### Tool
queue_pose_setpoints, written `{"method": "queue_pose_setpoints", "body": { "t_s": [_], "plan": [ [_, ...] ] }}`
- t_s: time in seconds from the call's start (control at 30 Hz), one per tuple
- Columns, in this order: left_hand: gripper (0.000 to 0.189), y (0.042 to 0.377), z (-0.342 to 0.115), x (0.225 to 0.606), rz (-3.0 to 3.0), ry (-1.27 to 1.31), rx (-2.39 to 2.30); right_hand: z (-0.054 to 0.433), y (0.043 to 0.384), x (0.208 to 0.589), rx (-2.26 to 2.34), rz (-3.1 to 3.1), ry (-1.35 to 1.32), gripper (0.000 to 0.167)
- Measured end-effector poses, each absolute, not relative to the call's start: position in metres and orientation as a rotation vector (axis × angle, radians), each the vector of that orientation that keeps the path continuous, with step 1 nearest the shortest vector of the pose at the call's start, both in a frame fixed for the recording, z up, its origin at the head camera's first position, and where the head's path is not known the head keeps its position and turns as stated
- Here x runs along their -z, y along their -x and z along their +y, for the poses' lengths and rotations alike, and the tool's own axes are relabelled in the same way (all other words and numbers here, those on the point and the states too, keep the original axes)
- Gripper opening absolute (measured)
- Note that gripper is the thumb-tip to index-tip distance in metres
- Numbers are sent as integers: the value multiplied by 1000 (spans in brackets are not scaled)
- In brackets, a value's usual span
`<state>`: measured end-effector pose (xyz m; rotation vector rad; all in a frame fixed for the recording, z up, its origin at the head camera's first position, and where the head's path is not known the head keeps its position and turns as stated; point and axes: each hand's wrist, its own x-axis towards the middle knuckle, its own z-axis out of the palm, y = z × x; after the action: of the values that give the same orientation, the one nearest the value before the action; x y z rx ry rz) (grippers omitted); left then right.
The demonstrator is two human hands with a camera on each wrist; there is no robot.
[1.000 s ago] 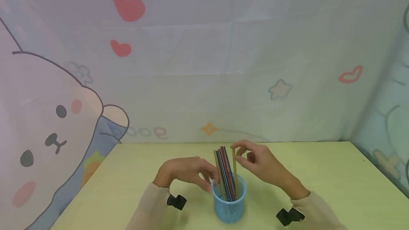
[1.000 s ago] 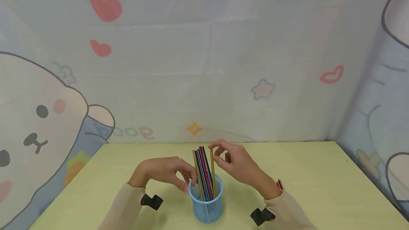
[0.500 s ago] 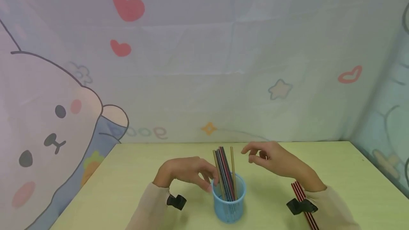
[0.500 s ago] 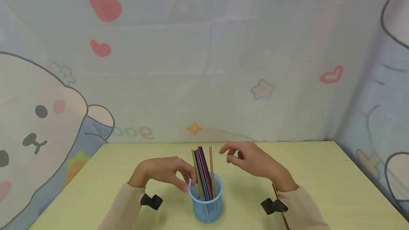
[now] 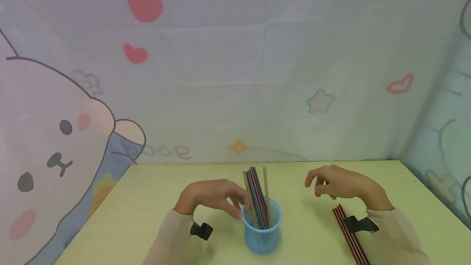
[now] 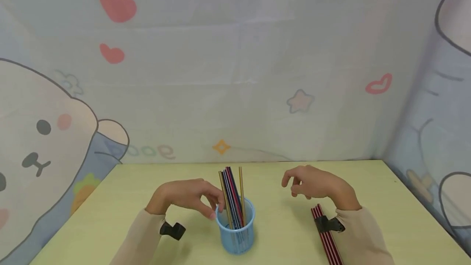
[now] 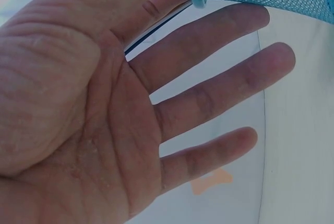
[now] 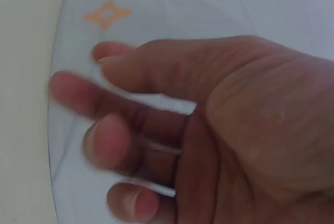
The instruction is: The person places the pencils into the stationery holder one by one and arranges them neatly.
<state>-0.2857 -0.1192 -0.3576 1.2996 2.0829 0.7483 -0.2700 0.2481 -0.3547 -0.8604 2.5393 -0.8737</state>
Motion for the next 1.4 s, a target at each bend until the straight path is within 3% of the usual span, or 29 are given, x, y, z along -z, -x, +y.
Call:
{"method": "queue_pose_setpoints", "body": {
  "t_s": [0.43,1.03,1.4],
  "plan": [
    [17,284,-119,354,2081,-1308,-746,263,273,378,602,2574,324,11],
    [14,283,-117,351,2101,-1297,-733,232,270,403,534,2645,357,20],
    [14,283,-117,357,2085,-1294,-751,228,267,404,553,2641,268,17]
  ]
}}
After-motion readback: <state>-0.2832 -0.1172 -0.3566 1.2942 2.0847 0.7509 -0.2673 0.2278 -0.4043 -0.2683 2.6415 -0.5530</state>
